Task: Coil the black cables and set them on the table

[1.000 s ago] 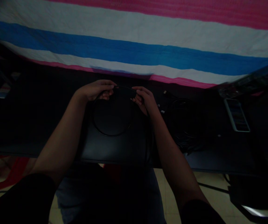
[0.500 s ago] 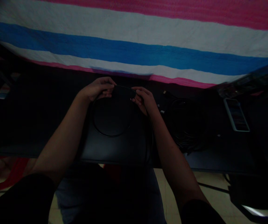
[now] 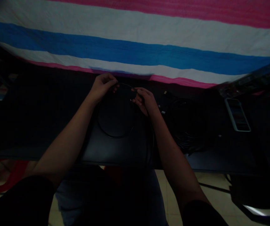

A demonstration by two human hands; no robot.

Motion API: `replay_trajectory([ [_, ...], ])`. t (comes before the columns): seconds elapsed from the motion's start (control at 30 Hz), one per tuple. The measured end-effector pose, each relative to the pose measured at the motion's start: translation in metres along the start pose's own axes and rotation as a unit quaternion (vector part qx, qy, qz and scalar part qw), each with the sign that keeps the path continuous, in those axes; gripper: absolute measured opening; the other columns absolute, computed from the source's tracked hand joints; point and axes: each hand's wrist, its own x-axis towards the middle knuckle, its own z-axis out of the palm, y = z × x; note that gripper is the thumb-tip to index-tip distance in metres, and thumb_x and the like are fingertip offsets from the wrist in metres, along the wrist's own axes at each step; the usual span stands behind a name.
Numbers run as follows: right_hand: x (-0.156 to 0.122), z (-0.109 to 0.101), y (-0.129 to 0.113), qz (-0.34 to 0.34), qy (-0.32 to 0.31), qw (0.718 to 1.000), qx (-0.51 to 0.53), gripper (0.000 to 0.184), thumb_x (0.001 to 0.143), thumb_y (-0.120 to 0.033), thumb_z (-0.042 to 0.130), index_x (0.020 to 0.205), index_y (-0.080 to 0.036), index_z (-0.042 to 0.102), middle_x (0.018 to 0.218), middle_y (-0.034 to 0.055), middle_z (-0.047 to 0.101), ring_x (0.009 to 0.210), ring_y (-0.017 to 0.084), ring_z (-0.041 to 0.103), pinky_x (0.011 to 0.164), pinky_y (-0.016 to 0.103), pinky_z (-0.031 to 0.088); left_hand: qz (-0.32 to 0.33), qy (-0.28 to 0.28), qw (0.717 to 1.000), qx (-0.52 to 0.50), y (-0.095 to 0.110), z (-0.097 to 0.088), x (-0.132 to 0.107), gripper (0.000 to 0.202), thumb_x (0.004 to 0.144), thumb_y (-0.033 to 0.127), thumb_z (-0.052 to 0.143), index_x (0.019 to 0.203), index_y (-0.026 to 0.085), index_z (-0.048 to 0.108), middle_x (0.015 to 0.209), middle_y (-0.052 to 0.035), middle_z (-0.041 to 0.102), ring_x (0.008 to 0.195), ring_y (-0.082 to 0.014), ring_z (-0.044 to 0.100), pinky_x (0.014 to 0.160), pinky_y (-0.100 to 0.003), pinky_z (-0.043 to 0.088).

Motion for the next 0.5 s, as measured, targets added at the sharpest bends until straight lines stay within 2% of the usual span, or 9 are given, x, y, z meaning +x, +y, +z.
replay_trajectory([
  [0.17, 0.001, -0.002, 0.001, 0.003, 0.003, 1.0, 0.0, 0.013, 0.091, -0.032, 0.067, 0.088, -0.02, 0.072, 0.052, -0.0105, 0.036, 0.043, 0.007, 0.027, 0.06, 0.026, 0.051, -0.015, -0.013, 0.999, 0.05, -0.002, 0.001, 0.002, 0.003, 0.091, 0.019, 0.059, 0.089, 0.019, 0.057, 0.08, -0.0028, 0.063, 0.066, -0.0124, 0.06, 0.066, -0.024, 0.046],
  [0.2, 0.002, -0.002, 0.003, 0.0, 0.005, 1.0, 0.004, 0.012, 0.09, -0.032, 0.069, 0.088, -0.02, 0.072, 0.053, -0.0099, 0.038, 0.044, 0.007, 0.031, 0.062, 0.026, 0.052, -0.003, -0.01, 0.998, 0.069, -0.002, 0.002, 0.001, 0.002, 0.091, 0.02, 0.059, 0.09, 0.019, 0.058, 0.081, -0.0031, 0.063, 0.069, -0.0136, 0.061, 0.068, -0.025, 0.046],
  [0.27, 0.004, -0.004, 0.007, -0.012, 0.017, 1.0, 0.012, 0.013, 0.085, -0.034, 0.075, 0.089, -0.022, 0.072, 0.061, -0.0067, 0.051, 0.053, 0.009, 0.048, 0.069, 0.028, 0.056, 0.046, -0.011, 0.99, 0.136, -0.002, 0.003, -0.002, 0.007, 0.089, 0.024, 0.062, 0.091, 0.018, 0.061, 0.085, -0.0044, 0.065, 0.078, -0.0173, 0.063, 0.075, -0.028, 0.047],
  [0.33, 0.006, -0.005, 0.012, -0.031, 0.031, 0.999, 0.006, 0.02, 0.079, -0.036, 0.08, 0.092, -0.023, 0.072, 0.08, -0.0015, 0.066, 0.076, 0.014, 0.065, 0.082, 0.032, 0.058, 0.105, -0.041, 0.966, 0.231, 0.0, 0.006, -0.006, 0.016, 0.086, 0.03, 0.067, 0.095, 0.017, 0.065, 0.094, -0.0062, 0.068, 0.091, -0.0221, 0.063, 0.087, -0.033, 0.047],
  [0.37, 0.007, -0.006, 0.015, -0.042, 0.034, 0.999, -0.005, 0.023, 0.077, -0.037, 0.082, 0.094, -0.024, 0.072, 0.09, 0.0003, 0.07, 0.088, 0.017, 0.068, 0.089, 0.034, 0.057, 0.129, -0.063, 0.95, 0.276, 0.0, 0.007, -0.008, 0.023, 0.084, 0.033, 0.069, 0.099, 0.017, 0.067, 0.1, -0.0069, 0.069, 0.096, -0.0243, 0.062, 0.092, -0.035, 0.045],
  [0.43, 0.009, -0.008, 0.021, -0.066, 0.027, 0.996, -0.043, 0.027, 0.075, -0.037, 0.082, 0.098, -0.025, 0.073, 0.103, 0.0015, 0.072, 0.102, 0.019, 0.068, 0.099, 0.037, 0.054, 0.156, -0.1, 0.921, 0.343, 0.001, 0.009, -0.01, 0.035, 0.081, 0.038, 0.072, 0.109, 0.017, 0.068, 0.108, -0.0076, 0.07, 0.102, -0.027, 0.061, 0.097, -0.039, 0.043],
  [0.5, 0.01, -0.01, 0.026, -0.093, 0.015, 0.991, -0.099, 0.028, 0.076, -0.034, 0.08, 0.1, -0.024, 0.073, 0.105, 0.0015, 0.072, 0.105, 0.021, 0.068, 0.103, 0.039, 0.052, 0.17, -0.117, 0.901, 0.381, 0.0, 0.009, -0.009, 0.04, 0.08, 0.038, 0.073, 0.113, 0.016, 0.069, 0.106, -0.0071, 0.071, 0.099, -0.0268, 0.062, 0.094, -0.039, 0.044],
])
